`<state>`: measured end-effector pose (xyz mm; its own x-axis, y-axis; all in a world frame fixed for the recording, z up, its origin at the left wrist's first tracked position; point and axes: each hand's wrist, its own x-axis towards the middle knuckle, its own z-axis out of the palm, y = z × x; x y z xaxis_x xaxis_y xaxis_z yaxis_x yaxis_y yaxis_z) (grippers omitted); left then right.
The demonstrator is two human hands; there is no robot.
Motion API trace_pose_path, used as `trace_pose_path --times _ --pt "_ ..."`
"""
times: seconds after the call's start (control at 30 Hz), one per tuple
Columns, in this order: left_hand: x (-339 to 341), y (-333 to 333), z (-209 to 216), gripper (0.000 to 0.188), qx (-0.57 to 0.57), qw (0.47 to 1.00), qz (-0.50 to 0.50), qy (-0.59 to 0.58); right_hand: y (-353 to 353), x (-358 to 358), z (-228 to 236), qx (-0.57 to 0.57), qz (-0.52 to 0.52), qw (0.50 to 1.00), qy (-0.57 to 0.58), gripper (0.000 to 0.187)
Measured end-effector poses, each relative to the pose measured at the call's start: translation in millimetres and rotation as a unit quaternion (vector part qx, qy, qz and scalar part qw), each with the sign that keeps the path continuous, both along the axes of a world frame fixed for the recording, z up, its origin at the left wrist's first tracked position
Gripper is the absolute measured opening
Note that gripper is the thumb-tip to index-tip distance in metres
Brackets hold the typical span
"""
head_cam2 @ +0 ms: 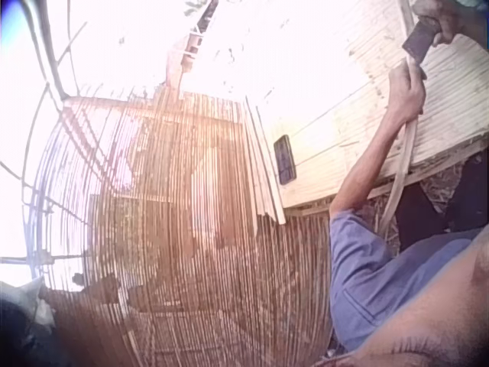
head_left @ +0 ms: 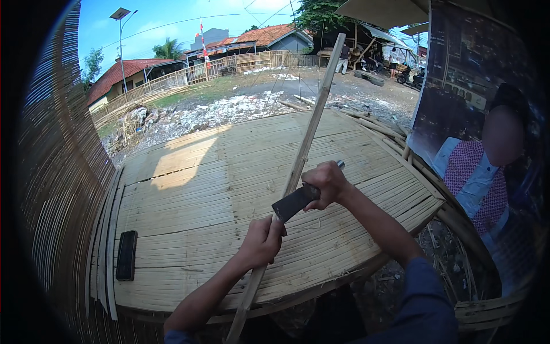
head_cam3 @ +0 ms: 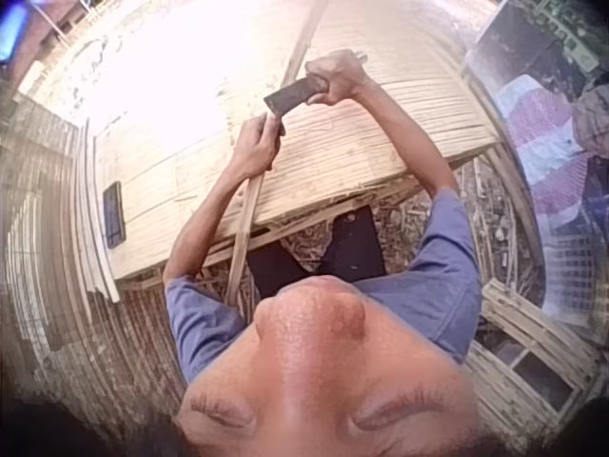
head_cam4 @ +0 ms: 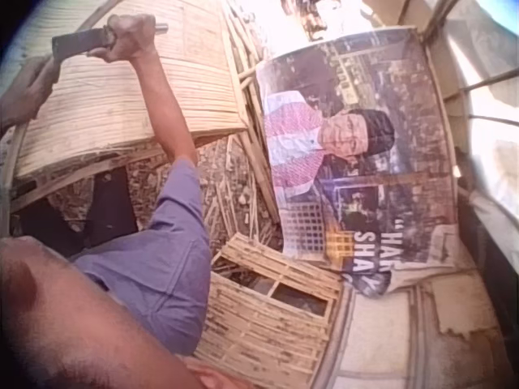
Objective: The person shapes a bamboo pole using a large knife, repeatedly shaving off thin layers and smoothing the edges while holding it against a wooden workbench.
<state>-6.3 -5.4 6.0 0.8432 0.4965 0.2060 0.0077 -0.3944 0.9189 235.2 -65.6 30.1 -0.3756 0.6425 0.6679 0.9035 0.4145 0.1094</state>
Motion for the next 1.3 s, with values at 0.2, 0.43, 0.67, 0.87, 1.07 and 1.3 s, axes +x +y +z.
trace_pose_path --times 0.2,0.43,0.67,0.87,1.07,1.3 --pt "-6 -5 -1 0.040 -0.007 1.000 -0.007 0.013 2 2 -4 0.032 -0.063 0.996 0.052 0.063" --pt "-5 0 -7 0.039 0.041 0.999 0.004 0.002 0 3 -2 0.051 -0.089 0.995 0.022 0.051" --pt "-4 -4 -3 0.039 0.024 1.000 -0.004 0.009 0 27 -1 0.021 -0.072 0.982 0.172 0.058" --pt "-5 -13 9 0.038 -0.046 0.998 0.019 0.026 2 25 4 0.033 -0.162 0.950 0.264 0.054" --pt "-4 -11 2 0.037 0.029 0.999 -0.018 0.004 4 32 12 0.040 -0.155 0.952 0.261 0.056" --pt "0 -12 5 0.037 -0.030 0.999 -0.025 0.016 6 50 8 -0.031 -0.102 0.910 0.400 0.057"
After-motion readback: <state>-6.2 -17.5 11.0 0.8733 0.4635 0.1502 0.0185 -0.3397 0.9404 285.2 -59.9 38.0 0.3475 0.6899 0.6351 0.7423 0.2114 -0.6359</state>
